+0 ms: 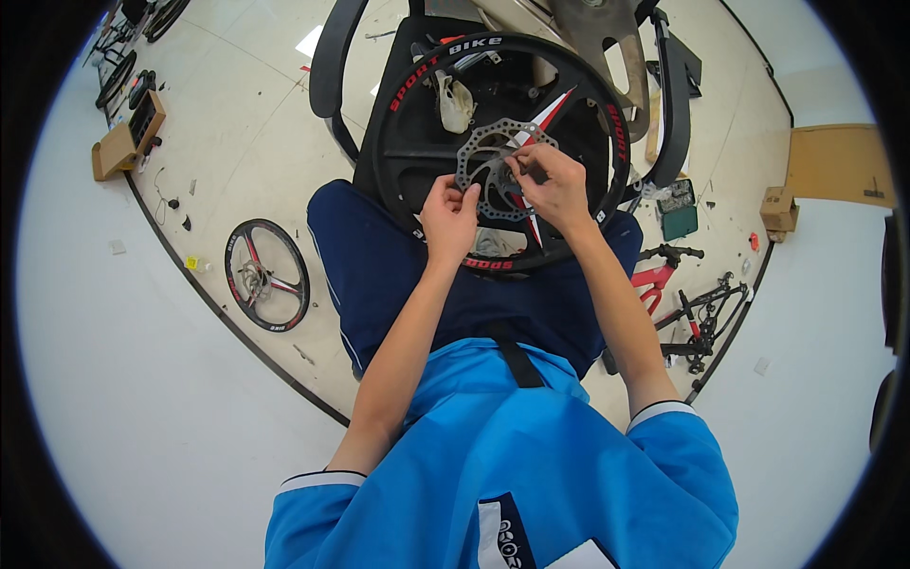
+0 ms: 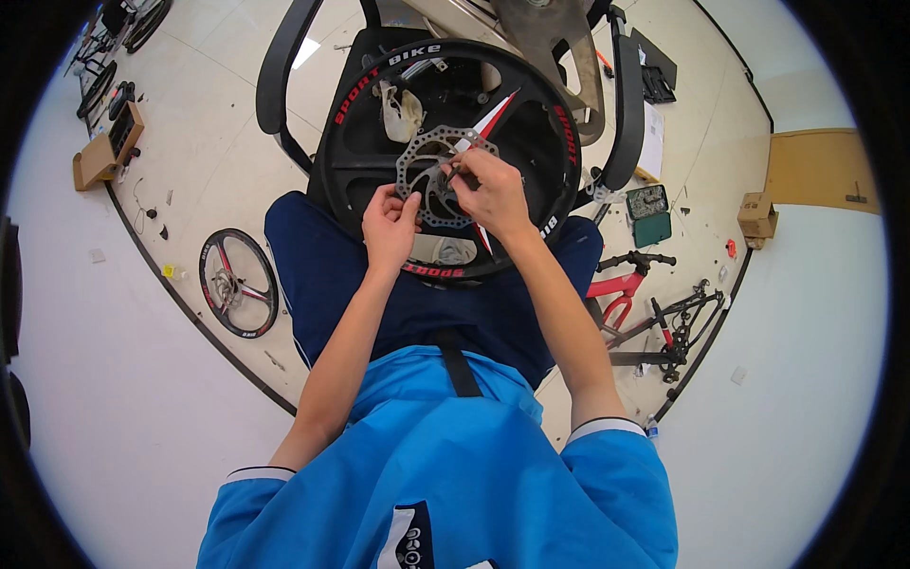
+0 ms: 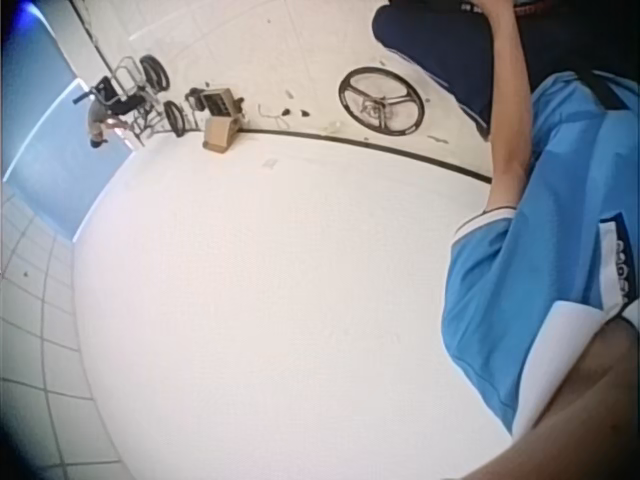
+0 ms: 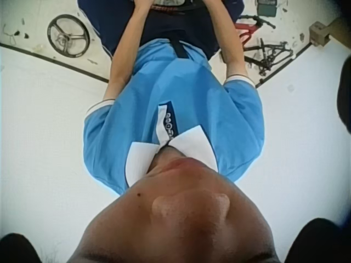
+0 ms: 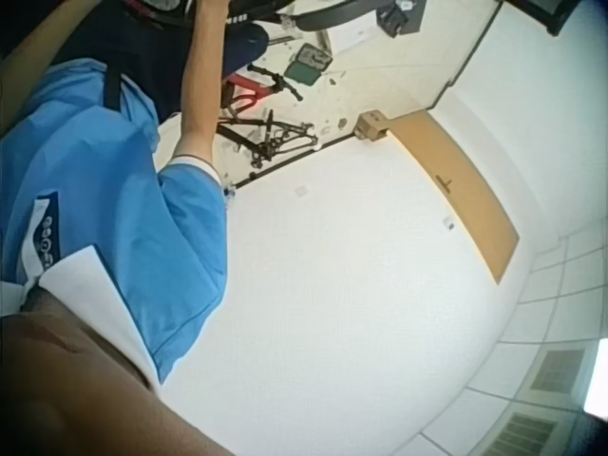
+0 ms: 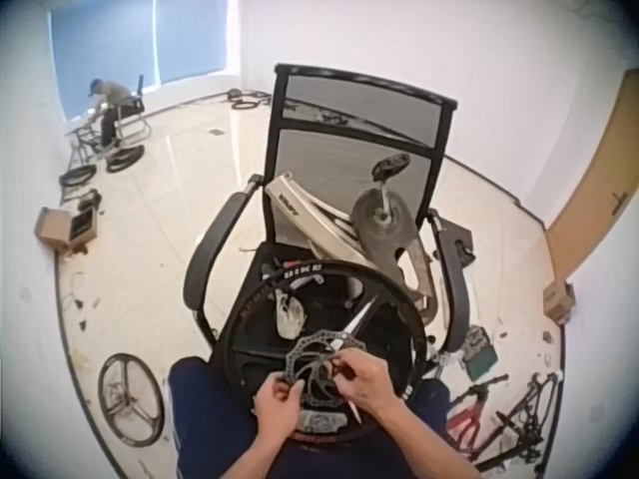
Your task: The person sits on the floor and assembles a bicycle wheel by attaching a disc brake rotor to the hub. They use a small tool to tighten the bolts securing the rotor in place.
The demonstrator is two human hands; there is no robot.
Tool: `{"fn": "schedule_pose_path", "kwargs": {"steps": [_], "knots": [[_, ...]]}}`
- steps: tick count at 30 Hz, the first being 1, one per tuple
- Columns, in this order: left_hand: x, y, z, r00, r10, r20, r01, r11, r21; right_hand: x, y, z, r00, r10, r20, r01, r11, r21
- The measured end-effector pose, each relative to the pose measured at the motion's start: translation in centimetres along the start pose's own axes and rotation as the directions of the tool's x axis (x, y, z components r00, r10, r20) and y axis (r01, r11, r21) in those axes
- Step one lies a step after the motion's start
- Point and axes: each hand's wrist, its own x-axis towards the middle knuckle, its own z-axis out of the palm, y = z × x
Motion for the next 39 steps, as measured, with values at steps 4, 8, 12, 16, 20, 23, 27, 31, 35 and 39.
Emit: {"fn": "schedule_pose_path", "kwargs": {"steps": [4,8,12,16,20,23,27,31,35,39], "knots": [[0.0,0.0,0.2,1.0,0.01,-0.025,-0.01,0.999,-0.037,-0.1,-0.4,0.1,0.996,0.042,-0.085,-0.036,0.997,0.072],[0.2,-0.1,-0.1,1.0,-0.008,0.014,0.008,1.0,-0.002,0.4,-1.4,-1.6,0.956,0.221,-0.193,-0.183,0.963,0.198],[0.1,0.0,-0.3,0.999,-0.033,0.017,0.033,0.999,-0.018,0.2,-0.7,-4.3,0.966,0.256,-0.028,-0.252,0.962,0.11],[0.1,0.0,-0.1,0.999,-0.021,0.025,0.023,0.999,-0.045,-2.4,2.3,-4.5,0.94,0.341,-0.001,-0.336,0.927,0.169],[-0.2,0.2,0.0,0.999,-0.03,0.031,0.031,0.998,-0.055,-3.8,3.9,-3.3,0.871,0.489,-0.048,-0.456,0.841,0.291],[-0.3,0.4,0.0,0.999,-0.035,0.022,0.036,0.998,-0.05,-3.6,3.9,-2.0,0.883,0.461,-0.088,-0.437,0.876,0.203],[-0.2,0.2,0.0,0.999,-0.029,0.031,0.031,0.998,-0.063,-3.4,3.7,-1.5,0.853,0.501,-0.146,-0.467,0.858,0.215],[-0.1,-0.1,-0.1,0.999,-0.019,0.025,0.021,0.997,-0.079,-3.3,3.9,-2.9,0.869,0.476,-0.135,-0.44,0.868,0.231],[-0.2,0.2,0.0,1.0,-0.023,0.014,0.024,0.997,-0.072,-2.8,2.4,-4.5,0.921,0.381,-0.085,-0.375,0.924,0.078],[-0.2,-0.1,0.1,1.0,-0.001,-0.005,0.001,0.996,-0.084,-2.9,2.2,-5.1,0.927,0.374,-0.018,-0.372,0.927,0.054]]}}
